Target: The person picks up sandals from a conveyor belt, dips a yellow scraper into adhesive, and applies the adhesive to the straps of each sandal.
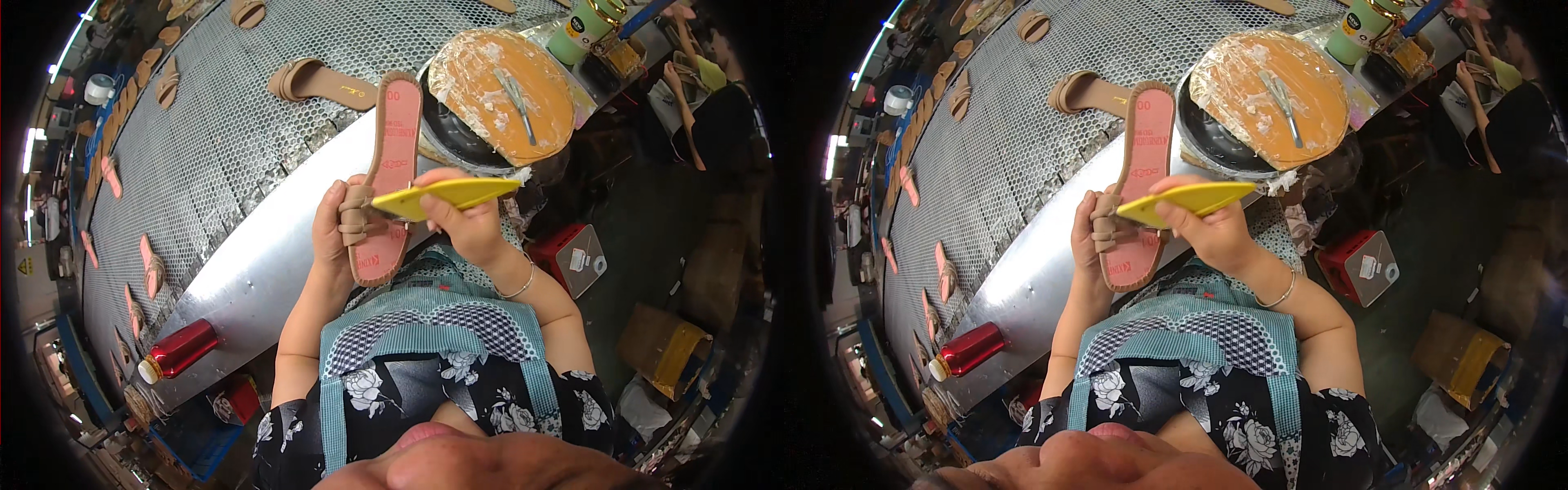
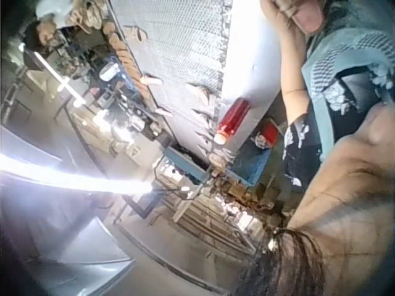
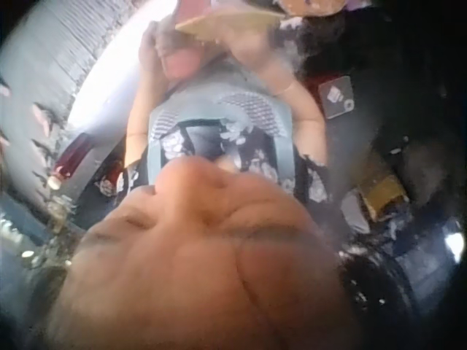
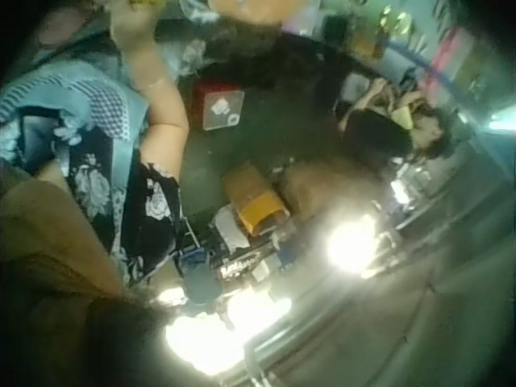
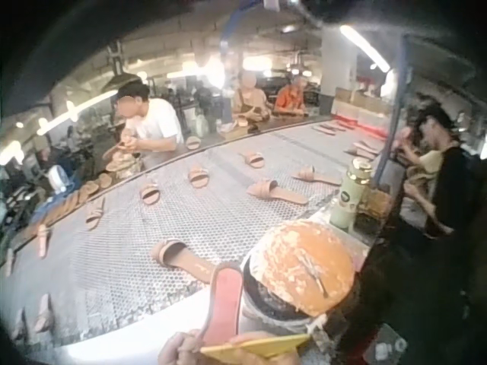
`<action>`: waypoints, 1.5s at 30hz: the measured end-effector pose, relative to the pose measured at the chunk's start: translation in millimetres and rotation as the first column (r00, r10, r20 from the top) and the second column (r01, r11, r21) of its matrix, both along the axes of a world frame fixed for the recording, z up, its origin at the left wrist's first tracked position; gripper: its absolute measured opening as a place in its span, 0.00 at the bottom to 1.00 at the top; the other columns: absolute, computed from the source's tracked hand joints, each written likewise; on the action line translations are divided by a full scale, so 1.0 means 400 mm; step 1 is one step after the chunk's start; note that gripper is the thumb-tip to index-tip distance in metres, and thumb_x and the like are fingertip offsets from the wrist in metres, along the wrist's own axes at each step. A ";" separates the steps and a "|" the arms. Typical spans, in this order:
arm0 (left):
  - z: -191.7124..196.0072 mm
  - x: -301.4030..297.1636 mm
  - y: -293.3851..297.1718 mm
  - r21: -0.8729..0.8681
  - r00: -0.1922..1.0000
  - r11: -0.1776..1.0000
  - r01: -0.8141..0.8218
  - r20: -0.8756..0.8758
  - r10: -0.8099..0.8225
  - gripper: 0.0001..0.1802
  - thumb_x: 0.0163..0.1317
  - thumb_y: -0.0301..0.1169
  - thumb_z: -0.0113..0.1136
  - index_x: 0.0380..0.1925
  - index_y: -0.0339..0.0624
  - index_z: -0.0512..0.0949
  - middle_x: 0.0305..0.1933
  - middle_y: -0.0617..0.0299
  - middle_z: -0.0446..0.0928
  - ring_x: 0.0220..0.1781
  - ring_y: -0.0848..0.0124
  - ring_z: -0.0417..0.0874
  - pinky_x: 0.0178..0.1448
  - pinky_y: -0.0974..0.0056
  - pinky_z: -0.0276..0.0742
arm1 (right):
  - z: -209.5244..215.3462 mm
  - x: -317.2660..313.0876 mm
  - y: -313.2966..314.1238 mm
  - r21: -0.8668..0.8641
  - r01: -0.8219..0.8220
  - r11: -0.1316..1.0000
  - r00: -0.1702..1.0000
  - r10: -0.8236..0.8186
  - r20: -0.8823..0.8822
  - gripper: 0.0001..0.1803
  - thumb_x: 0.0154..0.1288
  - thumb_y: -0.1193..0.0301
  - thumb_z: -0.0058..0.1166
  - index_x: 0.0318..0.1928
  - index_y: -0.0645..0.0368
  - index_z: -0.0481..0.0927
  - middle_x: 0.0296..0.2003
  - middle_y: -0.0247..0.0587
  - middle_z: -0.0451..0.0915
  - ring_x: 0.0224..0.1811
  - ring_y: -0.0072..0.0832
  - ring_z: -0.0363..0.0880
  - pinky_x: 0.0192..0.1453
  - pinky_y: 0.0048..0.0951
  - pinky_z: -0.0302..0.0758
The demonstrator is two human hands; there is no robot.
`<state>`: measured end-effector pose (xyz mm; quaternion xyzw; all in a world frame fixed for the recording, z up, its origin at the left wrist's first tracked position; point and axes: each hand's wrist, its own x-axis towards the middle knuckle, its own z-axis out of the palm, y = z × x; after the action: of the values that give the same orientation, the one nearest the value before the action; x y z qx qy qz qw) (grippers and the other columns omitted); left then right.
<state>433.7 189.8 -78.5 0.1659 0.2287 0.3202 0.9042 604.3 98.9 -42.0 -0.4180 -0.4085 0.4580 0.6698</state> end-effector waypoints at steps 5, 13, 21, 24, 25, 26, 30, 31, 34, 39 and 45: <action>0.042 0.025 -0.023 0.103 0.996 0.994 -0.039 -0.078 0.047 0.23 0.68 0.47 0.42 0.49 0.38 0.70 0.45 0.49 0.77 0.44 0.60 0.82 0.48 0.55 0.80 | -0.011 0.010 0.013 0.055 0.147 0.988 0.987 -0.150 0.052 0.09 0.67 0.74 0.53 0.46 0.61 0.77 0.37 0.34 0.79 0.27 0.13 0.71 0.30 0.14 0.71; -0.005 0.021 -0.003 0.148 0.966 0.979 -0.138 -0.200 0.166 0.21 0.69 0.44 0.44 0.45 0.35 0.71 0.38 0.53 0.78 0.38 0.63 0.83 0.43 0.59 0.82 | 0.009 0.024 0.005 0.487 -0.132 0.863 0.786 -0.208 0.582 0.09 0.59 0.76 0.60 0.41 0.61 0.78 0.33 0.44 0.81 0.33 0.36 0.82 0.36 0.31 0.78; -0.017 0.018 0.009 0.219 0.969 0.972 -0.081 -0.213 0.128 0.24 0.69 0.48 0.41 0.50 0.38 0.70 0.44 0.49 0.79 0.45 0.59 0.82 0.51 0.56 0.80 | -0.007 0.013 0.010 0.504 -0.161 0.849 0.748 -0.228 0.624 0.12 0.54 0.78 0.61 0.41 0.60 0.79 0.35 0.44 0.82 0.35 0.37 0.83 0.38 0.31 0.79; -0.016 0.014 0.018 0.184 0.978 0.982 -0.053 -0.189 0.088 0.25 0.69 0.49 0.41 0.50 0.38 0.70 0.44 0.48 0.78 0.45 0.58 0.82 0.51 0.56 0.80 | -0.004 0.021 0.002 0.475 -0.287 0.832 0.750 -0.114 0.652 0.13 0.53 0.76 0.60 0.42 0.59 0.80 0.37 0.43 0.82 0.35 0.37 0.83 0.38 0.30 0.79; -0.024 0.013 0.021 0.177 0.981 0.983 -0.054 -0.177 0.085 0.25 0.69 0.49 0.41 0.50 0.37 0.70 0.44 0.47 0.78 0.44 0.58 0.82 0.51 0.55 0.80 | -0.002 0.024 0.001 0.461 -0.336 0.821 0.739 -0.073 0.669 0.13 0.53 0.76 0.60 0.42 0.59 0.80 0.37 0.43 0.82 0.36 0.37 0.83 0.38 0.30 0.79; -0.028 0.012 0.019 0.176 0.980 0.983 -0.056 -0.178 0.087 0.25 0.69 0.49 0.41 0.50 0.37 0.70 0.44 0.47 0.78 0.44 0.58 0.82 0.51 0.55 0.80 | -0.002 0.026 0.000 0.464 -0.296 0.835 0.749 -0.099 0.655 0.13 0.52 0.76 0.59 0.42 0.58 0.81 0.38 0.42 0.82 0.35 0.36 0.82 0.37 0.30 0.79; -0.014 0.024 0.011 0.233 0.962 0.970 -0.074 -0.240 0.131 0.26 0.69 0.49 0.41 0.50 0.37 0.70 0.45 0.48 0.78 0.44 0.58 0.83 0.50 0.56 0.81 | -0.021 0.021 0.008 0.521 -0.203 0.829 0.689 -0.257 0.677 0.14 0.52 0.75 0.59 0.43 0.57 0.81 0.39 0.42 0.81 0.33 0.35 0.82 0.34 0.31 0.78; -0.007 0.027 0.010 0.211 0.962 0.975 -0.075 -0.244 0.127 0.26 0.69 0.49 0.41 0.51 0.37 0.70 0.45 0.48 0.78 0.44 0.59 0.83 0.50 0.56 0.81 | -0.014 0.021 0.005 0.522 -0.203 0.829 0.689 -0.258 0.677 0.14 0.52 0.75 0.59 0.43 0.57 0.81 0.39 0.42 0.81 0.33 0.35 0.82 0.34 0.31 0.78; -0.014 0.019 0.021 0.214 0.975 0.976 -0.044 -0.202 0.088 0.25 0.69 0.49 0.41 0.50 0.37 0.70 0.45 0.48 0.78 0.44 0.59 0.83 0.49 0.56 0.81 | 0.008 0.016 -0.013 0.420 -0.378 0.825 0.669 -0.070 0.740 0.14 0.54 0.77 0.60 0.43 0.57 0.81 0.38 0.41 0.81 0.34 0.36 0.82 0.35 0.31 0.78; -0.031 -0.010 0.029 0.128 0.998 0.991 -0.046 -0.041 0.051 0.21 0.70 0.43 0.43 0.45 0.34 0.70 0.38 0.48 0.79 0.34 0.63 0.84 0.38 0.63 0.85 | -0.026 0.020 0.002 0.451 -0.164 0.877 0.804 -0.146 0.577 0.10 0.62 0.76 0.57 0.45 0.61 0.78 0.37 0.42 0.81 0.27 0.25 0.78 0.31 0.21 0.74; 0.000 0.016 -0.007 0.241 0.969 0.970 -0.042 -0.227 0.099 0.22 0.70 0.46 0.40 0.47 0.37 0.70 0.40 0.52 0.78 0.38 0.63 0.83 0.43 0.60 0.83 | -0.028 0.017 -0.009 0.164 0.134 0.977 0.925 -0.183 0.332 0.10 0.65 0.76 0.55 0.47 0.64 0.77 0.36 0.39 0.81 0.37 0.20 0.79 0.40 0.21 0.75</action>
<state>440.0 186.9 -78.4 0.3002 0.3014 0.3550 0.8325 611.2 95.3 -53.4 -0.4760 -0.5151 0.2924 0.6500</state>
